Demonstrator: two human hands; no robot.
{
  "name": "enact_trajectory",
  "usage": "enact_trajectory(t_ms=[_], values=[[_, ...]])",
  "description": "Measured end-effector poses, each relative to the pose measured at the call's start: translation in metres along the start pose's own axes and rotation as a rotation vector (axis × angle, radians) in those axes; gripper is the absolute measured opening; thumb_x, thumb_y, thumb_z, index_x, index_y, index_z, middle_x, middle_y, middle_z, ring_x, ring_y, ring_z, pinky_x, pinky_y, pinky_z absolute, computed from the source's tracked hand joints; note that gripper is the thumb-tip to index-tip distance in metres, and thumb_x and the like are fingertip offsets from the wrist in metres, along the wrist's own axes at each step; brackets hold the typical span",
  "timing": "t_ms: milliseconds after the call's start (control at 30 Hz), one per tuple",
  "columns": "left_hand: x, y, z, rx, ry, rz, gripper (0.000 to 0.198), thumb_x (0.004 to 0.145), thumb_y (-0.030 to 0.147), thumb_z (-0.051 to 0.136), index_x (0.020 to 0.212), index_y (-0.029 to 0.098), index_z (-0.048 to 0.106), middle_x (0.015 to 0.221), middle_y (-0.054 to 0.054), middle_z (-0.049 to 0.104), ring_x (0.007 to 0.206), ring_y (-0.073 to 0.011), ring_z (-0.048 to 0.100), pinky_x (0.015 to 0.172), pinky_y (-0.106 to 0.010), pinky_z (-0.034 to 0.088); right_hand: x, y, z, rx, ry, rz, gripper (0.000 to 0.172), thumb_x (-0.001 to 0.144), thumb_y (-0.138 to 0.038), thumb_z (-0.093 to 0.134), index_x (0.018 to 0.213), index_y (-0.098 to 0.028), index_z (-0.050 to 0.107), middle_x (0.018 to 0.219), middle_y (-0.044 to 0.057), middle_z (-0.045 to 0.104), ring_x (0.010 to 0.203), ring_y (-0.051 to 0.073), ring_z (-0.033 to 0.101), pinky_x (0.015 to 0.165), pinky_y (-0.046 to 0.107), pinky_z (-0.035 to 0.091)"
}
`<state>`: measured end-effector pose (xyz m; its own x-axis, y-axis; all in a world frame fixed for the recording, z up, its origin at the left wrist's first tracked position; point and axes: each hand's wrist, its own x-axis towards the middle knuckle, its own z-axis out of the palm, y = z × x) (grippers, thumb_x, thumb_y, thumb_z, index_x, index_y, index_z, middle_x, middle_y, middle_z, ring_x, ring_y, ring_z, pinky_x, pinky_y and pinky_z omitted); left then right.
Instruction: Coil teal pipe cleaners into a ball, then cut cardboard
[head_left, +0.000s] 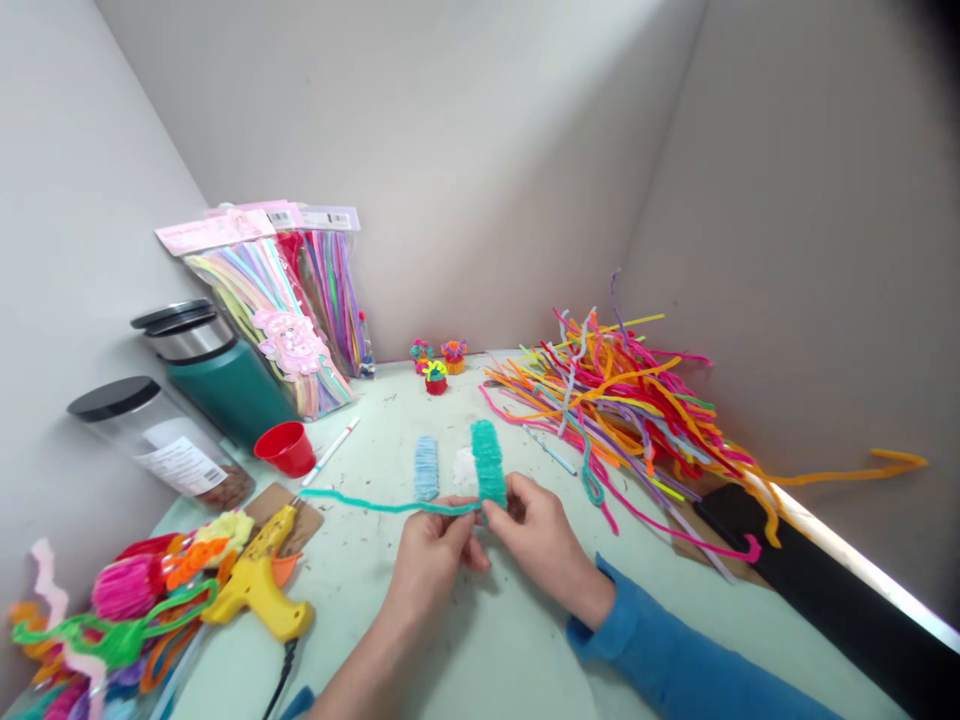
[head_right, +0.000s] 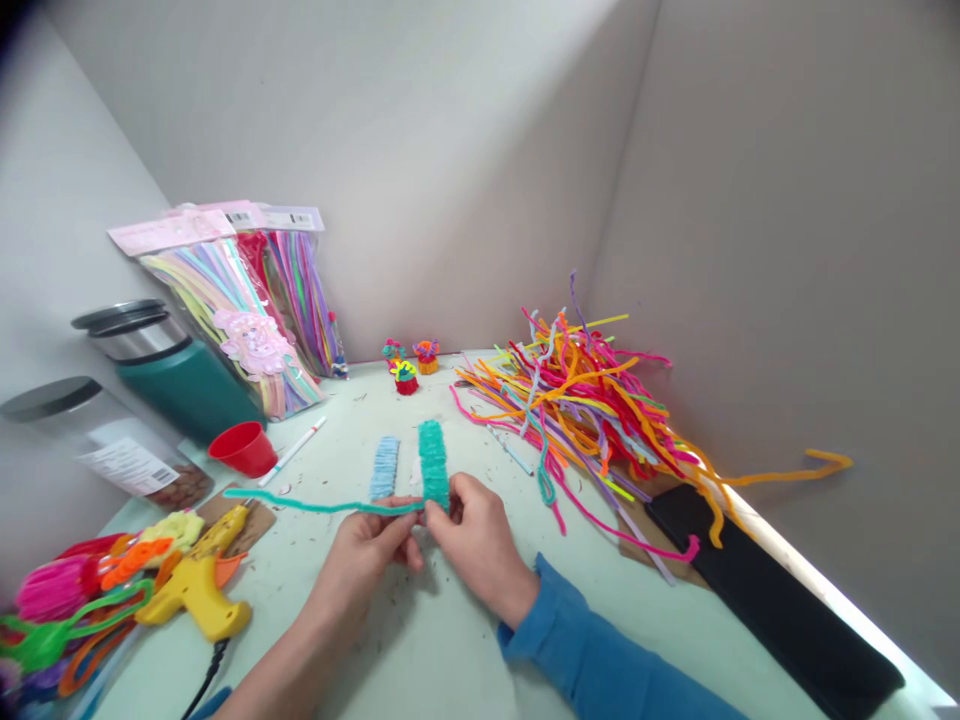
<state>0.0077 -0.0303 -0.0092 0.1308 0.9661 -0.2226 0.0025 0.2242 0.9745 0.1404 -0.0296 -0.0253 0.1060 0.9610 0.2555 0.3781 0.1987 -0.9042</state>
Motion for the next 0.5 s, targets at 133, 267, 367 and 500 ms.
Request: enact_trajectory(t_ms=[133,267,367,500], values=[[-0.003,0.001,0.002,0.137,-0.063,0.094,0.029,0.075,0.031,0.056,0.096,0.015,0.066,0.046,0.000,0.061,0.049,-0.0157,0.057,0.055,-0.025,0.045,0.000,-0.003,-0.001,-0.151,0.111,-0.038,0.022,0.070,-0.021,0.055,0.057,-0.021,0.037,0.053,-0.005,0.038,0.052,0.011,0.035,0.048,0.023,0.027],[-0.001,0.007,-0.001,0.001,-0.024,0.014,0.026,0.072,0.033,0.061,0.086,0.012,0.066,0.044,-0.001,0.060,0.044,-0.0134,0.054,0.051,-0.024,0.044,0.003,-0.004,-0.003,0.082,-0.048,0.030,0.018,0.074,-0.025,0.054,0.061,-0.020,0.044,0.055,-0.005,0.042,0.054,0.011,0.039,0.049,0.022,0.031],[0.000,0.011,-0.004,-0.157,-0.049,-0.027,0.025,0.066,0.034,0.068,0.075,0.011,0.064,0.043,0.000,0.058,0.040,-0.0105,0.051,0.047,-0.022,0.041,0.005,-0.005,-0.005,0.281,-0.171,0.092,0.013,0.075,-0.028,0.055,0.070,-0.017,0.052,0.061,-0.004,0.048,0.056,0.010,0.042,0.052,0.022,0.035],[-0.001,0.010,-0.006,-0.270,-0.111,-0.045,0.025,0.066,0.033,0.071,0.075,0.012,0.062,0.046,0.001,0.058,0.039,-0.0089,0.051,0.046,-0.021,0.041,0.005,-0.007,-0.007,0.391,-0.237,0.109,0.016,0.076,-0.031,0.058,0.077,-0.015,0.057,0.066,-0.002,0.054,0.061,0.011,0.047,0.058,0.023,0.039]])
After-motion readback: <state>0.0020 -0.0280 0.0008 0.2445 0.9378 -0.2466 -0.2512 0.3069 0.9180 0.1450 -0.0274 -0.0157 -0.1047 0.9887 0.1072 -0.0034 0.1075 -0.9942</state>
